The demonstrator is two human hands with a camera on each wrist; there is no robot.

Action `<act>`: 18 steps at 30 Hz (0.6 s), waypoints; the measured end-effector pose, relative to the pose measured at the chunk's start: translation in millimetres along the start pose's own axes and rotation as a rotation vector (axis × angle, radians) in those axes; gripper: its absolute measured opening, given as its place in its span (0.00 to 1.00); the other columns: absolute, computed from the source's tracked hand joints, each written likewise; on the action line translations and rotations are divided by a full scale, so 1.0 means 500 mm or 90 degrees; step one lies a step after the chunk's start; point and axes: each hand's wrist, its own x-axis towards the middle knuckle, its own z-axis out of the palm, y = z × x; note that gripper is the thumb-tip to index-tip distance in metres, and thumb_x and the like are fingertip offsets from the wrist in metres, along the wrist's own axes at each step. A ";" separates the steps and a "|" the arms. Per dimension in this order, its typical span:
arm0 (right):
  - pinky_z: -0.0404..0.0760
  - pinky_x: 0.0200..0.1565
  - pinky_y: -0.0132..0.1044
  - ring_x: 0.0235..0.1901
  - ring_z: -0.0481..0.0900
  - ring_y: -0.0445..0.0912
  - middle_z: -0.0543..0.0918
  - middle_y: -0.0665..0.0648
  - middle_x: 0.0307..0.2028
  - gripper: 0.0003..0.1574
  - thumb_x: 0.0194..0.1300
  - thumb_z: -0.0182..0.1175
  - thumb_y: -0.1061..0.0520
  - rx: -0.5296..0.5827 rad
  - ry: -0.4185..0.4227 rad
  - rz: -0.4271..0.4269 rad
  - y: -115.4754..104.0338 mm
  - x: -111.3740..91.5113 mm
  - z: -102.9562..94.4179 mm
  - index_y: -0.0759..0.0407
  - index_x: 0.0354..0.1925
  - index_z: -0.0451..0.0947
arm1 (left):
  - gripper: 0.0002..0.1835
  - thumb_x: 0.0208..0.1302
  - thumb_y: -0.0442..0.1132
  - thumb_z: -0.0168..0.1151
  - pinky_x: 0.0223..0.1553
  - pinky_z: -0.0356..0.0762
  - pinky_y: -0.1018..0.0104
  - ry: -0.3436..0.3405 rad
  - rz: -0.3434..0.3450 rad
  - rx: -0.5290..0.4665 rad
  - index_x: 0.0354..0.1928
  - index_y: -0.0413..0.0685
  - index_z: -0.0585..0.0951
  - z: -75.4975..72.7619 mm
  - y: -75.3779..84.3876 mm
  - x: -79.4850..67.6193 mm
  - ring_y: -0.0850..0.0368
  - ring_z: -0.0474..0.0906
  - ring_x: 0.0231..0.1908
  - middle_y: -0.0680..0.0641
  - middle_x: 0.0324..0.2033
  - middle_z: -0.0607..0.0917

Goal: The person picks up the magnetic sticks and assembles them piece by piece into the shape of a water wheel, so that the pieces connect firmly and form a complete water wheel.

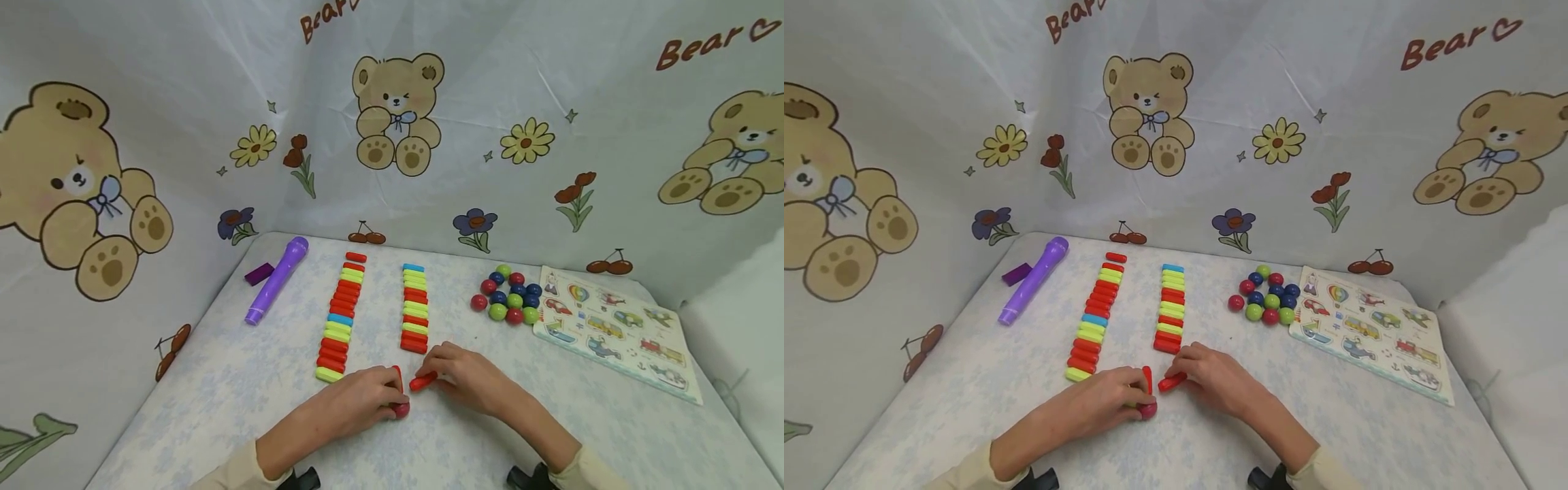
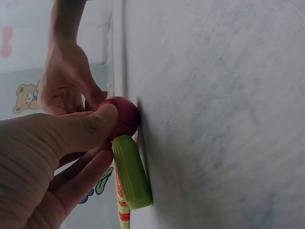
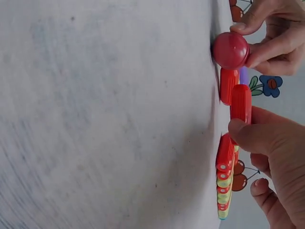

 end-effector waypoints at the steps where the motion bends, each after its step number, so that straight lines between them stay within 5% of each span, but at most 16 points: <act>1: 0.87 0.55 0.37 0.52 0.82 0.41 0.87 0.44 0.50 0.18 0.65 0.77 0.63 0.010 -0.002 -0.008 -0.001 0.000 0.000 0.48 0.51 0.90 | 0.09 0.67 0.40 0.77 0.46 0.76 0.84 -0.002 -0.001 0.002 0.47 0.53 0.93 -0.001 0.000 0.000 0.69 0.79 0.43 0.57 0.43 0.84; 9: 0.85 0.56 0.35 0.52 0.79 0.39 0.87 0.43 0.49 0.15 0.66 0.77 0.62 0.061 0.001 -0.063 -0.003 0.005 0.011 0.48 0.50 0.90 | 0.07 0.67 0.42 0.77 0.46 0.75 0.85 0.005 -0.007 0.018 0.45 0.54 0.93 0.005 0.000 -0.003 0.69 0.79 0.43 0.58 0.44 0.84; 15: 0.85 0.60 0.42 0.57 0.78 0.42 0.86 0.41 0.54 0.20 0.67 0.76 0.62 0.150 -0.018 0.015 0.024 0.020 -0.006 0.47 0.55 0.89 | 0.09 0.67 0.41 0.77 0.52 0.77 0.82 -0.010 0.007 0.035 0.48 0.54 0.93 0.004 0.001 -0.004 0.67 0.81 0.48 0.58 0.48 0.86; 18: 0.85 0.58 0.44 0.57 0.79 0.44 0.87 0.44 0.55 0.22 0.67 0.75 0.63 0.139 0.004 0.051 0.038 0.039 -0.011 0.48 0.57 0.89 | 0.10 0.68 0.40 0.76 0.53 0.77 0.82 -0.020 -0.001 0.030 0.50 0.54 0.92 0.002 0.002 -0.003 0.68 0.80 0.48 0.59 0.47 0.86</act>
